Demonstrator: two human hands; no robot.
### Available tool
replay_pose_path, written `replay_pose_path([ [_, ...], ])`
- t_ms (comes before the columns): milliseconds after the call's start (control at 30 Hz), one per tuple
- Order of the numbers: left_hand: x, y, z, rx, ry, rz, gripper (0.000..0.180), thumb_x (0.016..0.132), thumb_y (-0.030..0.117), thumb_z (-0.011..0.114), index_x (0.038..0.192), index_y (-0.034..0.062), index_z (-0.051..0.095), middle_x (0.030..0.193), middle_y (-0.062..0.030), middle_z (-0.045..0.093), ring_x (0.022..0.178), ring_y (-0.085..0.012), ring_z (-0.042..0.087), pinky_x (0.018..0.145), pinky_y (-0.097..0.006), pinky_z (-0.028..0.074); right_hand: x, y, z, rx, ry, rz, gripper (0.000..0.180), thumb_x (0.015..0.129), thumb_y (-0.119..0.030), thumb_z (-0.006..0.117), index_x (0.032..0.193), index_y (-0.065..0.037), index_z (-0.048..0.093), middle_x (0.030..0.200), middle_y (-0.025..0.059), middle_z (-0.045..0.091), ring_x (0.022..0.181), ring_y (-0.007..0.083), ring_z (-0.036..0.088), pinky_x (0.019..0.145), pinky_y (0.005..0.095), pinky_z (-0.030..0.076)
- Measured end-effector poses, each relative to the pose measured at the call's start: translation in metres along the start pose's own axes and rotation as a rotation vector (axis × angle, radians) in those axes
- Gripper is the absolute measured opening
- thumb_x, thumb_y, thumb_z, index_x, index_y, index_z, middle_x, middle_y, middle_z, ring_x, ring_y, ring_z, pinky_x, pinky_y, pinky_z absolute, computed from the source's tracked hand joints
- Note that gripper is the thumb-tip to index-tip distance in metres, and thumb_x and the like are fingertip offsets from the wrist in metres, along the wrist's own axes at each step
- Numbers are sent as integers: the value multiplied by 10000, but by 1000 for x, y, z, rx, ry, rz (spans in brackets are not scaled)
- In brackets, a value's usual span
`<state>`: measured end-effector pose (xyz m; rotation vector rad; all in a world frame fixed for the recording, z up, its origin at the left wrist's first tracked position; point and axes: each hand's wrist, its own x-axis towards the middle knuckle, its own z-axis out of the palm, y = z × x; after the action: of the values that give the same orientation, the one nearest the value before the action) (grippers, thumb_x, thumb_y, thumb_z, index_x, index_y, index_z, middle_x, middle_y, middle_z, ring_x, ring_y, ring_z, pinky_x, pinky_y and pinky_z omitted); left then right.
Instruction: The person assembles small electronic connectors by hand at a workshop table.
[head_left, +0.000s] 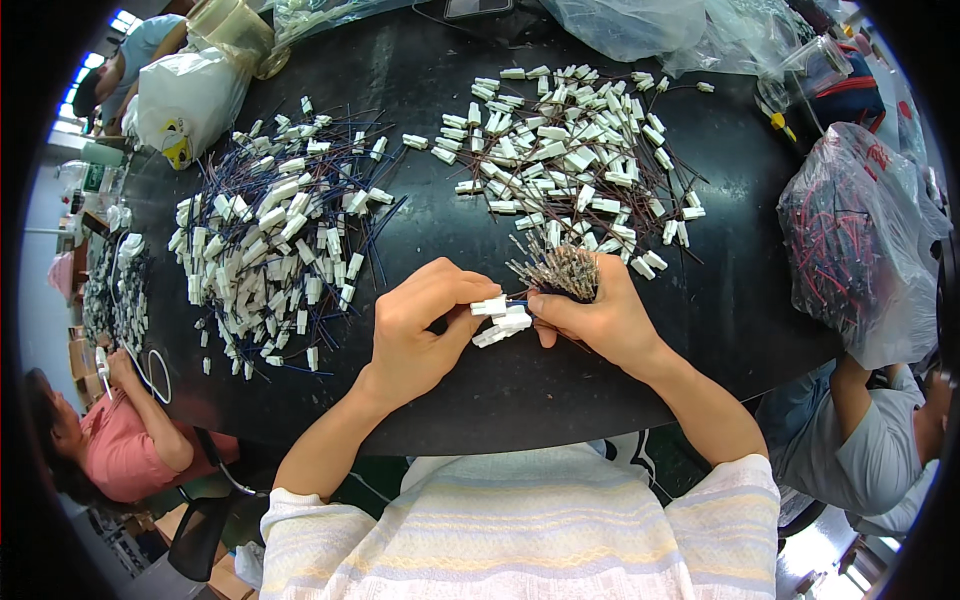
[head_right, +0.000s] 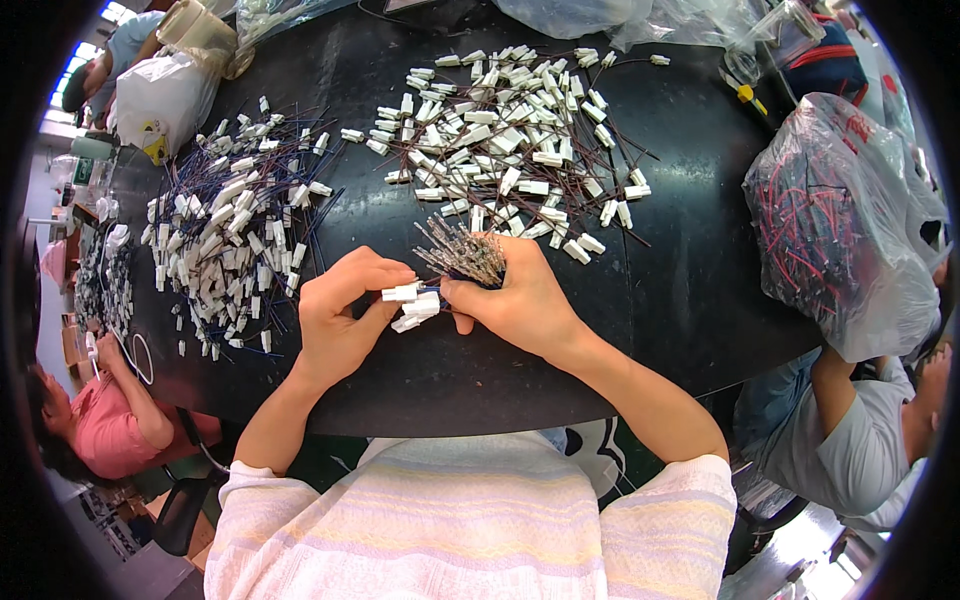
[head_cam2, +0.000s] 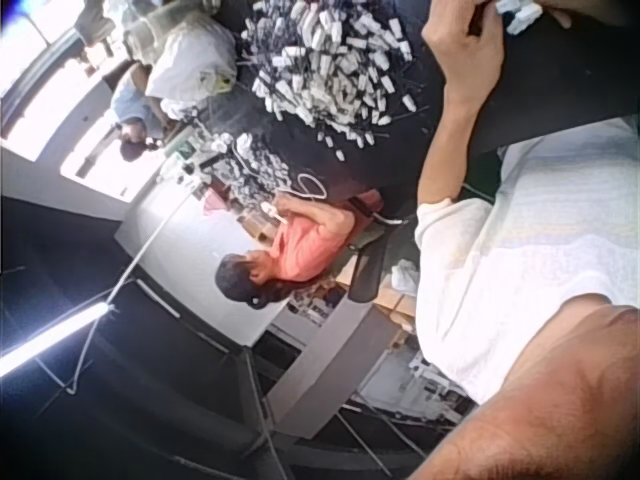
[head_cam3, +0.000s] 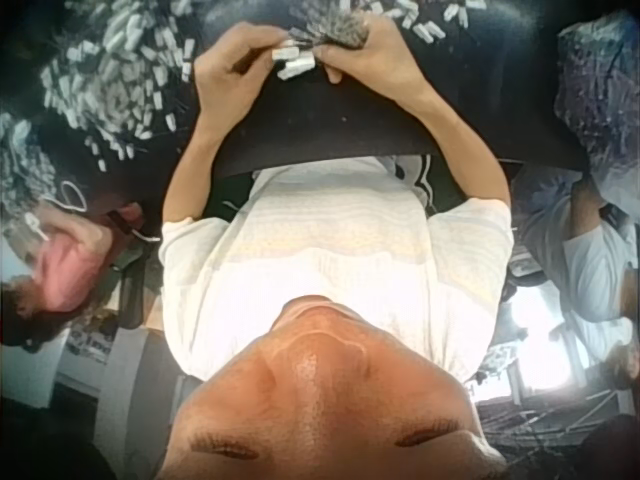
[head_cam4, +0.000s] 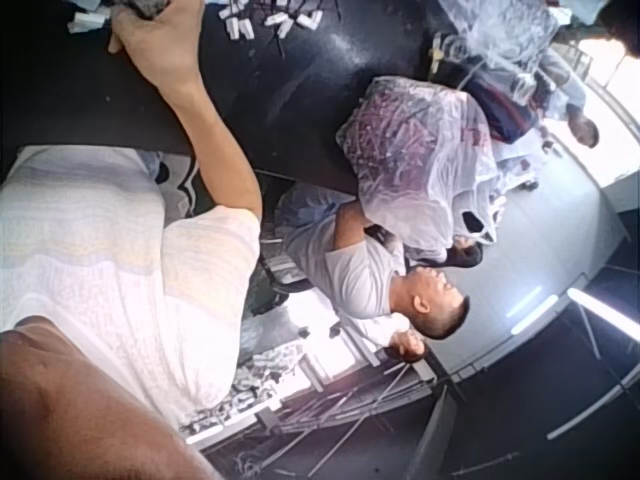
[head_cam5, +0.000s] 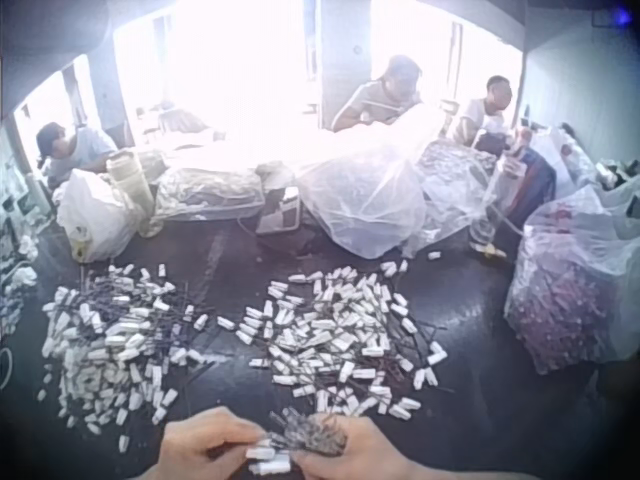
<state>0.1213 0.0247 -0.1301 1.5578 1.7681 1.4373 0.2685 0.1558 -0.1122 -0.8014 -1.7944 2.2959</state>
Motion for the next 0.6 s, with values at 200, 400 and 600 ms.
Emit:
replay_pose_path([
  [200,0,1,1,61,-44,59,262,587,-158,584,810,-27,624,796,-129,634,639,-207,579,534,-265,451,-1,10,2,-55,5,-62,46,784,-24,604,798,8,574,607,21,575,516,72,544,485,219,425],
  [400,1,-1,-2,106,-88,164,281,593,-147,576,840,-21,626,791,-113,627,634,-190,569,525,-264,439,1,15,4,-69,-10,-77,53,792,-40,605,799,7,581,597,23,575,521,68,547,482,216,416],
  [600,43,-19,-27,346,25,39,225,702,-63,570,913,9,601,850,-115,597,730,-240,577,628,-305,459,1,11,3,-24,-13,-53,68,804,-54,595,793,8,572,592,29,573,511,78,548,485,215,412],
])
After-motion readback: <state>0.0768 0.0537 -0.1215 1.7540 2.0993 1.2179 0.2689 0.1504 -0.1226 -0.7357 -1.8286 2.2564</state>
